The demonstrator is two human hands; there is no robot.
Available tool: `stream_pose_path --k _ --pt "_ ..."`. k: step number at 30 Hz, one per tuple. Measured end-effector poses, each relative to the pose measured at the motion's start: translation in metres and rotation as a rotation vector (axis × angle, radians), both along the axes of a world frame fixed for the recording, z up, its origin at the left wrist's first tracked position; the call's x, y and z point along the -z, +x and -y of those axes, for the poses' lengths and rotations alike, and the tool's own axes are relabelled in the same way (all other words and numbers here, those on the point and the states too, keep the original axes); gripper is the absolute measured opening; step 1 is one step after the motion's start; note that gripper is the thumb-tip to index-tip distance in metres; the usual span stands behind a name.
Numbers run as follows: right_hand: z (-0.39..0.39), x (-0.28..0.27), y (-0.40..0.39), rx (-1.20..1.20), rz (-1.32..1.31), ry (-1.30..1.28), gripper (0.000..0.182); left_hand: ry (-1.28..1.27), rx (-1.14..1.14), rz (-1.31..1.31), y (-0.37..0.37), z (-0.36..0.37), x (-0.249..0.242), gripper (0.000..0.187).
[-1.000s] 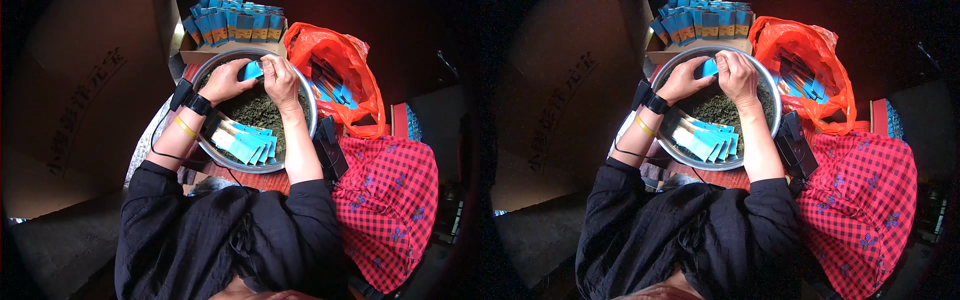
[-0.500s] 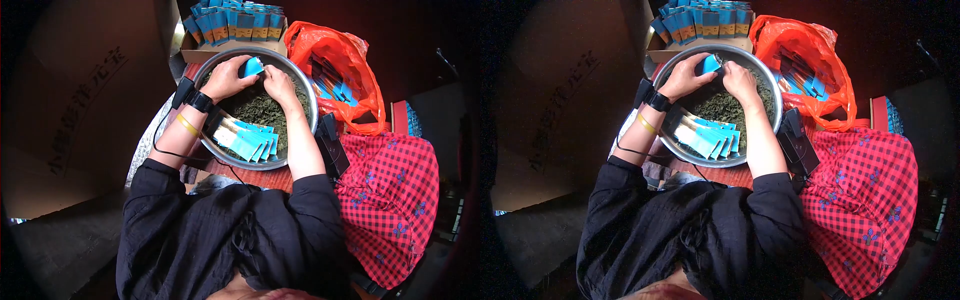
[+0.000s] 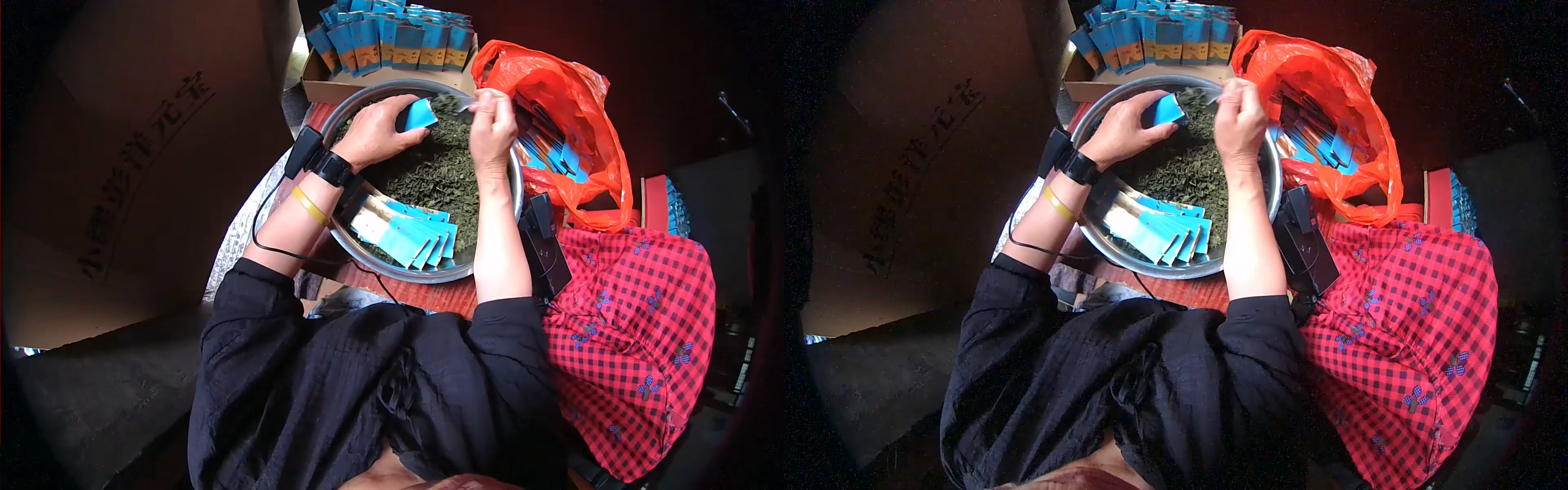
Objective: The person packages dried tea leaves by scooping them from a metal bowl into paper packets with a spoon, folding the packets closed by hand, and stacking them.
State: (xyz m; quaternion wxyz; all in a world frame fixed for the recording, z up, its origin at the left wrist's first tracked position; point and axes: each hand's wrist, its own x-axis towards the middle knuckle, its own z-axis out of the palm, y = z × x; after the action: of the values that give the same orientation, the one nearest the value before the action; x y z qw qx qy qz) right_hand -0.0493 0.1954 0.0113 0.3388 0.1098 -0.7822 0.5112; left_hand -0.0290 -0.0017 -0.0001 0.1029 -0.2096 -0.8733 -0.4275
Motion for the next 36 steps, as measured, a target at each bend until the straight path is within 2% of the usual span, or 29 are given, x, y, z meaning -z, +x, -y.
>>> stream_pose_path --k 1,3,5,8,13,19,23,25,27,29,31,36 --pt "0.005 0.001 0.004 -0.017 0.048 0.061 0.026 0.0 0.0 0.001 0.0 0.0 0.001 0.057" --pt "0.016 0.004 0.007 -0.069 -0.061 0.253 0.023 -0.015 -0.007 -0.008 -0.001 0.0 0.001 0.057" --pt "0.025 0.003 0.011 -0.133 -0.176 0.328 0.018 -0.008 0.004 -0.004 -0.001 0.0 0.0 0.057" --pt "0.023 -0.002 0.012 -0.152 -0.191 0.37 0.018 0.001 0.012 -0.016 -0.001 -0.001 0.001 0.056" --pt "0.012 -0.011 0.012 0.038 -0.262 0.377 0.017 0.008 -0.004 0.004 0.001 -0.001 -0.003 0.056" --pt "0.023 -0.008 0.015 -0.106 -0.305 0.45 0.013 0.011 0.021 0.013 -0.003 -0.001 -0.001 0.056" --pt "0.004 -0.005 0.008 0.146 -0.229 0.323 0.017 0.02 -0.023 -0.02 -0.001 -0.002 0.001 0.056" --pt "-0.001 -0.003 0.001 0.149 -0.144 0.261 0.022 0.017 -0.037 -0.035 -0.001 -0.001 0.001 0.056" --pt "-0.006 0.005 0.0 0.165 0.21 0.482 0.027 0.038 -0.036 -0.068 -0.002 -0.002 0.003 0.057" --pt "-0.003 0.021 0.002 0.053 0.437 0.699 0.029 0.047 -0.046 -0.094 -0.003 -0.001 0.004 0.057" --pt "0.009 0.016 0.008 -0.046 0.613 0.612 0.029 0.054 -0.05 -0.121 -0.003 -0.002 0.002 0.058" --pt "-0.004 0.031 -0.01 -0.011 0.359 0.427 0.024 0.102 -0.082 -0.136 -0.002 -0.002 0.004 0.055"
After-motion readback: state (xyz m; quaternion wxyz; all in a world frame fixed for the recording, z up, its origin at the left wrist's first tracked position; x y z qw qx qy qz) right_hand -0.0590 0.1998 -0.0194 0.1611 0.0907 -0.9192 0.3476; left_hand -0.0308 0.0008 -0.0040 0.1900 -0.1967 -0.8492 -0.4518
